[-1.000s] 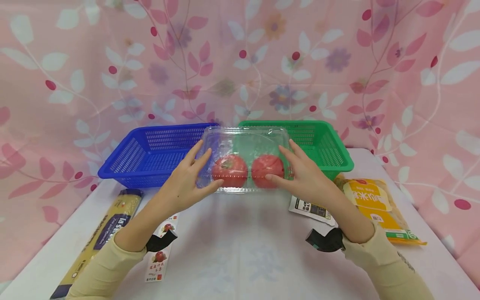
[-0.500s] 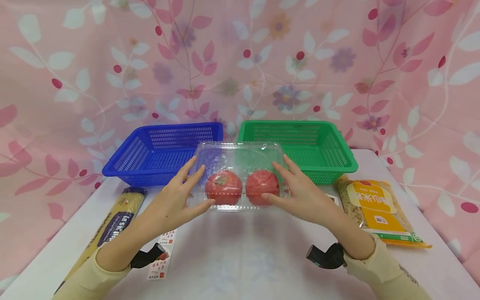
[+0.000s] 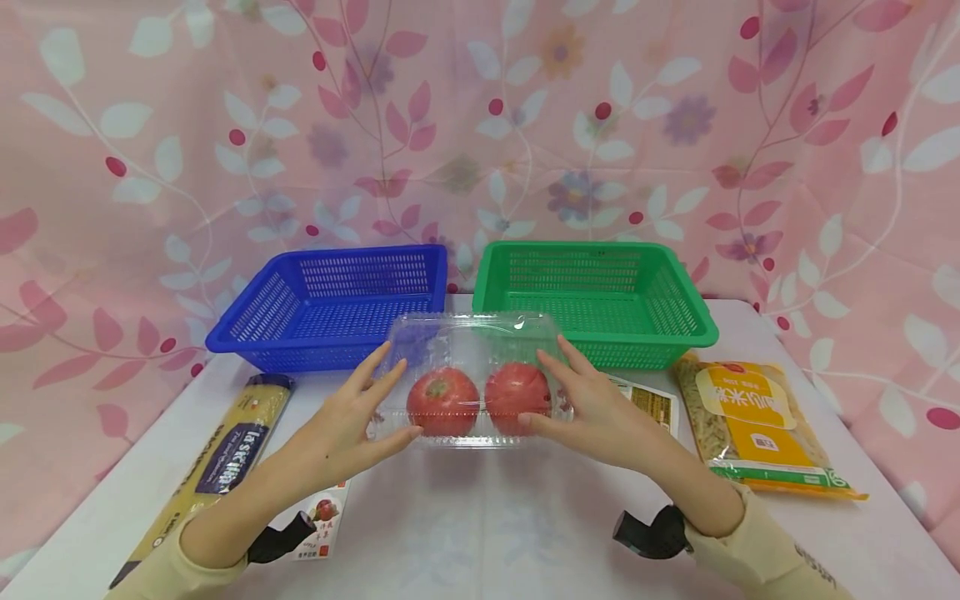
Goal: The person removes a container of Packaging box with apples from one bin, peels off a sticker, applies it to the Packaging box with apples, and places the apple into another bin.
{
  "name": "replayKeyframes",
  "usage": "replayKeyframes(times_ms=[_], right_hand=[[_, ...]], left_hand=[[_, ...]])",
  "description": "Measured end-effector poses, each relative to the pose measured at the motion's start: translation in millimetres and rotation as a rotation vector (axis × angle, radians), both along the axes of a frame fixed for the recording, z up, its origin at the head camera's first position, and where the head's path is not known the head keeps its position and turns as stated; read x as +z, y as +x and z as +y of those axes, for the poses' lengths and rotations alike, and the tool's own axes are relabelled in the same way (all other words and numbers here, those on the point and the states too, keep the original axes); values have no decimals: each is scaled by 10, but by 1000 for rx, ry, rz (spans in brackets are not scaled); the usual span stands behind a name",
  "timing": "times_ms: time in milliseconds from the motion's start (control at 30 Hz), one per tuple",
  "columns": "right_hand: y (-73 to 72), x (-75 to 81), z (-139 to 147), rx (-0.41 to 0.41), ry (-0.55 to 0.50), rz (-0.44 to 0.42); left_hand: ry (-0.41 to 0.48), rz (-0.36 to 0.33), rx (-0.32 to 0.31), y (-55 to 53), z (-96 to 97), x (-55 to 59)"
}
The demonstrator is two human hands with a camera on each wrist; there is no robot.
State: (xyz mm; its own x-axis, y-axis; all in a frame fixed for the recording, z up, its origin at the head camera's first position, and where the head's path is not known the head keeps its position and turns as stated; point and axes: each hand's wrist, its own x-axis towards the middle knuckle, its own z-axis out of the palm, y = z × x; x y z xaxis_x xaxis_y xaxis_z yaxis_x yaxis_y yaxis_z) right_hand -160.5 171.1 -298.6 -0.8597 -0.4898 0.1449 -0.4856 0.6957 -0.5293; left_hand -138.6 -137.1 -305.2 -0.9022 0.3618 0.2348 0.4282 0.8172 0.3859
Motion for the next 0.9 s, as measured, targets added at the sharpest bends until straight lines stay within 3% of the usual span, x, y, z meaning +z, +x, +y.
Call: replayKeyframes(times_ms=[367, 733, 900], right_hand=[[-46, -154, -11, 23, -26, -29], [-15, -233, 4, 18, -24, -4], [27, -242, 4, 13, -23, -7]], left_hand=[[25, -45, -8, -46, -49, -163], [39, -26, -45, -1, -58, -254], [21, 31, -58, 39, -57, -289]])
